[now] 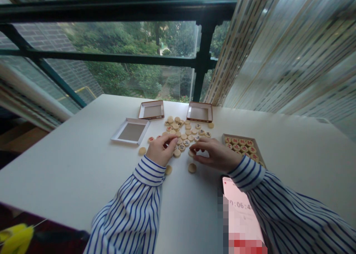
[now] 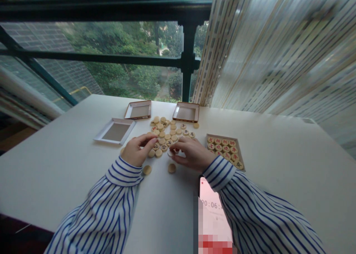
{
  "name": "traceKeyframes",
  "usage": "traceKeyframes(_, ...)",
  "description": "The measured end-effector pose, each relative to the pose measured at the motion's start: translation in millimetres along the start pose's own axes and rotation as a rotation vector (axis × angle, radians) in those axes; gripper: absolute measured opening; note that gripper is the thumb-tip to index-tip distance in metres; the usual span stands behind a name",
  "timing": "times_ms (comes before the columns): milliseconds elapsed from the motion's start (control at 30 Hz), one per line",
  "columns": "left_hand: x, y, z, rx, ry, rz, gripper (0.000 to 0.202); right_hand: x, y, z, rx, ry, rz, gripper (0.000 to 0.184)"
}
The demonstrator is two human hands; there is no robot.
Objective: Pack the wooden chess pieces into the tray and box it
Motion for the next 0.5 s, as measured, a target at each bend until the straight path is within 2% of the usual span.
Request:
traceKeyframes(133,2,0.0,-7,0.031,-0.041,0.007,0.026,-2,8,1,-0.234,-0.052,-0.072,0.024)
traceKeyframes(233,4,0.4,-13,0.059,-0.073,0.005,0.025,-3,9,1,-0.380,-0.142,-0.052,0.026)
traceKeyframes(367,6,-0.7,-18,0.073,-0.126,0.027,0.022,-3,6,-3,-0.713,-0.197,-0.011,0.034)
traceKeyframes(500,7,-4.6,-19,0.086,-0.196,0.085,0.024,-3,6,-7,-0.799,-0.230,-0.016,0.035)
Point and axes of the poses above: each hand's wrist, its own x-axis away from the middle knuckle, its own y-axis out of the back of the hand, z = x × y, the point moved 4 cm from there along -x, towards the middle knuckle
